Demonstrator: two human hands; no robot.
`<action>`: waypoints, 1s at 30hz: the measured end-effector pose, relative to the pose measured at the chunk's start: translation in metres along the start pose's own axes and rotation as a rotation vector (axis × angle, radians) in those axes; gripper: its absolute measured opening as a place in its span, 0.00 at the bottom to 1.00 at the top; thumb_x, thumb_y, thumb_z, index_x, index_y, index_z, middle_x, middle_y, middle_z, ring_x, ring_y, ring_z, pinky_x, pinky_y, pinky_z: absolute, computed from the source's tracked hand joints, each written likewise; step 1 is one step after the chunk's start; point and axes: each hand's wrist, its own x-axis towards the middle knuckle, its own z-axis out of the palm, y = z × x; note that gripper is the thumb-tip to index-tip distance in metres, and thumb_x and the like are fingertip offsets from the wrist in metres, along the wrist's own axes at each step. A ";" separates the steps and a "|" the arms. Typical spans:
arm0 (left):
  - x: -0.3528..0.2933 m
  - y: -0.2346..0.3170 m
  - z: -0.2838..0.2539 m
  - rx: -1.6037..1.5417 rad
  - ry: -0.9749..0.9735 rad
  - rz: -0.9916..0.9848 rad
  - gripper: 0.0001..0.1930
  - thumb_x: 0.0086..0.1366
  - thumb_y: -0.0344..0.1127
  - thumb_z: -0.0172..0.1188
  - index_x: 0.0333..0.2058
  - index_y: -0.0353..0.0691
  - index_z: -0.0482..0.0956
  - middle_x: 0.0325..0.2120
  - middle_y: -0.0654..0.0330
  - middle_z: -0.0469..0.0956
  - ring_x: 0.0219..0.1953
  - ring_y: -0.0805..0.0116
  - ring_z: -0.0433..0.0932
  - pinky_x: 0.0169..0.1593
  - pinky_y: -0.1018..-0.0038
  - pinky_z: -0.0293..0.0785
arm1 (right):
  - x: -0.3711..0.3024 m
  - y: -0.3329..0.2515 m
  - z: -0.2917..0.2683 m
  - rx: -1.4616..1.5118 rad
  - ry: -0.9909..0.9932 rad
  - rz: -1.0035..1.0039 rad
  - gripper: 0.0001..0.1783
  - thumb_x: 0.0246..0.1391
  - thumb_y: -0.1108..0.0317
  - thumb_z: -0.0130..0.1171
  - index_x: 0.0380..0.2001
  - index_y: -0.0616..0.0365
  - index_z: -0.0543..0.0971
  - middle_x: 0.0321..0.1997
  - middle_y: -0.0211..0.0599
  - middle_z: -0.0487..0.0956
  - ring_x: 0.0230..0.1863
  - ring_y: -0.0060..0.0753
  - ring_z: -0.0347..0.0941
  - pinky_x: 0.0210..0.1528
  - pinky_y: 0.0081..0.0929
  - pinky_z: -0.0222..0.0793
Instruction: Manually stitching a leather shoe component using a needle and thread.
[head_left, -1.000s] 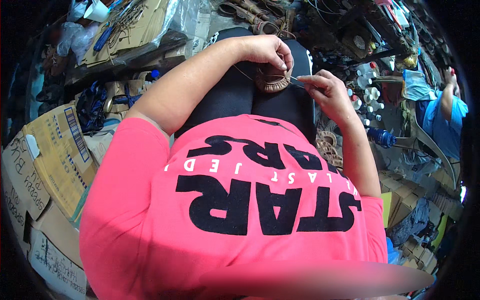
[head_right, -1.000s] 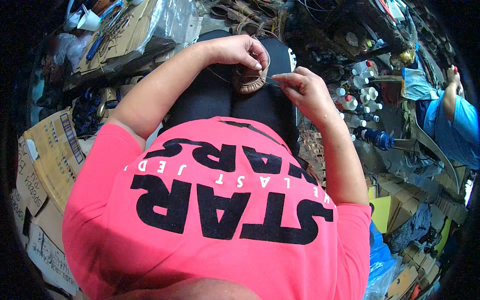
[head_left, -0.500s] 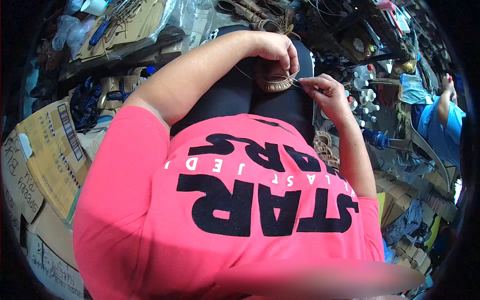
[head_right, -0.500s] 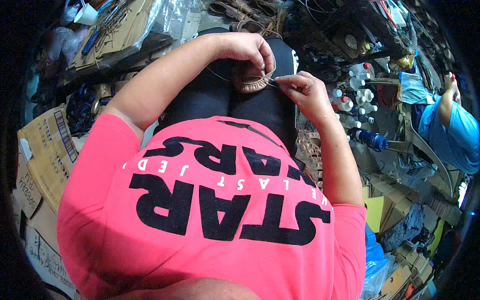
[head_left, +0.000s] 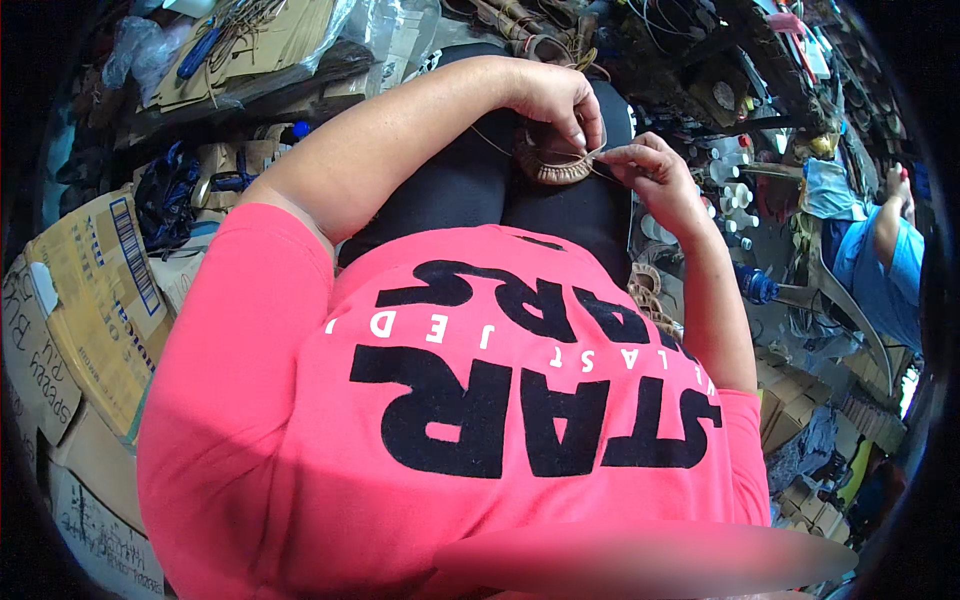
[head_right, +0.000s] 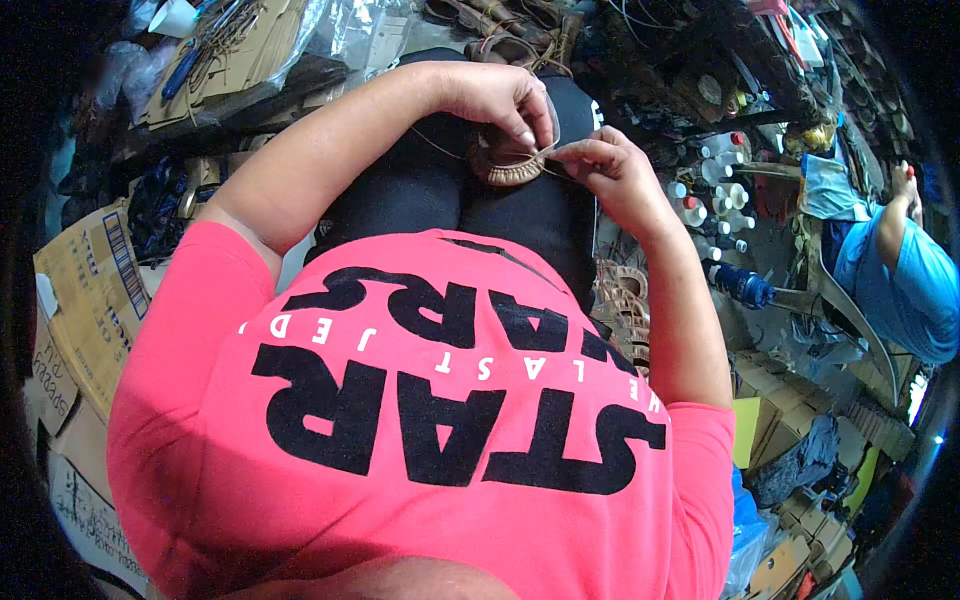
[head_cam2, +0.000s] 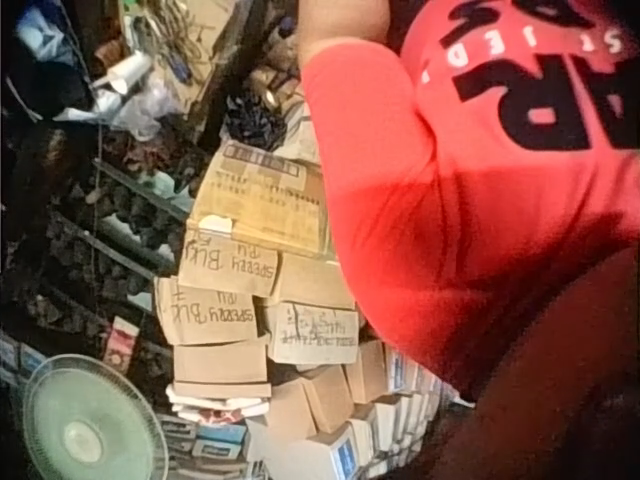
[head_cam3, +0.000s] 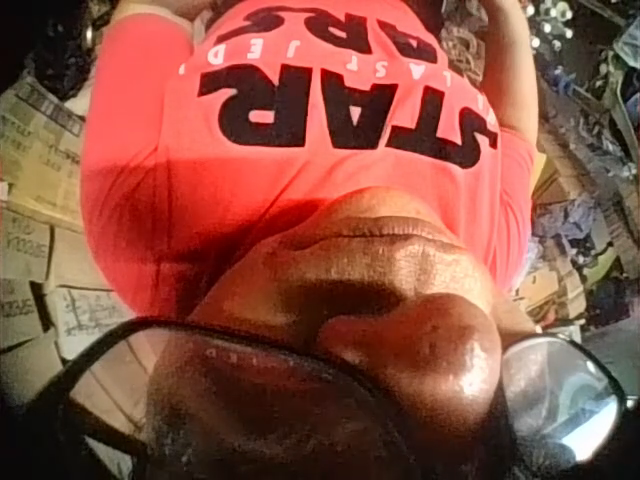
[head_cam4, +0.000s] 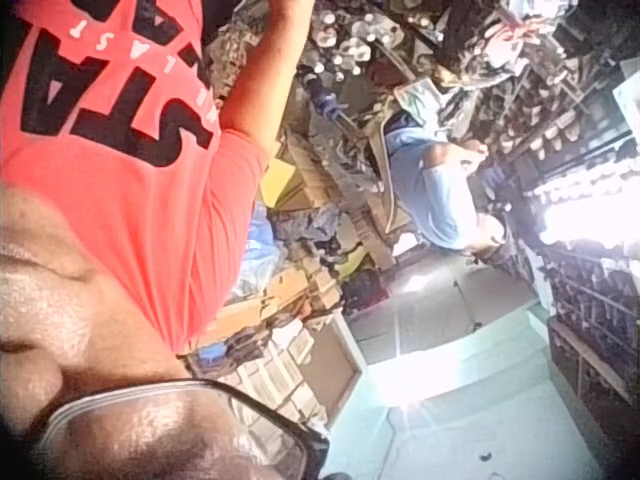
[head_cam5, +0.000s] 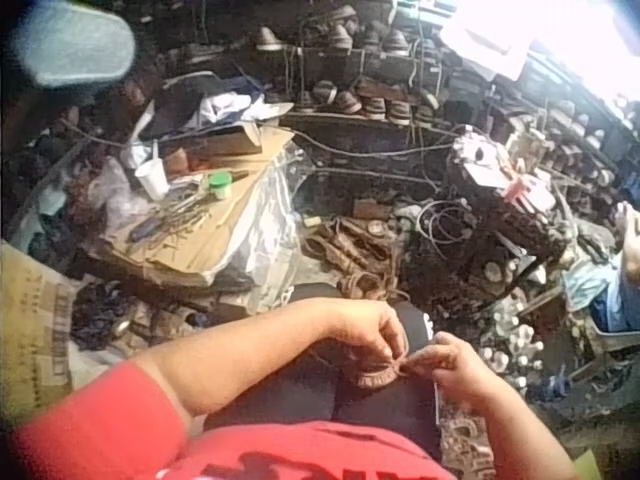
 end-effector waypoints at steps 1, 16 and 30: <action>0.001 0.001 0.000 -0.001 0.001 0.004 0.12 0.50 0.28 0.63 0.35 0.35 0.82 0.33 0.58 0.80 0.38 0.69 0.76 0.46 0.74 0.69 | 0.002 0.006 -0.003 0.078 -0.059 0.073 0.15 0.48 0.81 0.55 0.37 0.54 0.82 0.32 0.27 0.68 0.35 0.20 0.65 0.41 0.17 0.64; -0.032 0.023 0.024 0.482 0.620 -0.019 0.15 0.46 0.32 0.65 0.35 0.39 0.78 0.36 0.56 0.73 0.42 0.58 0.73 0.46 0.69 0.70 | 0.007 -0.004 0.018 0.016 0.103 -0.003 0.07 0.47 0.76 0.62 0.33 0.60 0.80 0.31 0.28 0.74 0.36 0.19 0.69 0.40 0.18 0.64; -0.117 0.048 0.045 0.519 0.937 -0.058 0.08 0.53 0.22 0.57 0.33 0.37 0.78 0.29 0.58 0.73 0.32 0.66 0.75 0.39 0.75 0.71 | -0.026 -0.015 0.040 -0.452 0.225 -0.109 0.18 0.47 0.71 0.58 0.44 0.43 0.79 0.27 0.34 0.72 0.32 0.39 0.69 0.39 0.36 0.60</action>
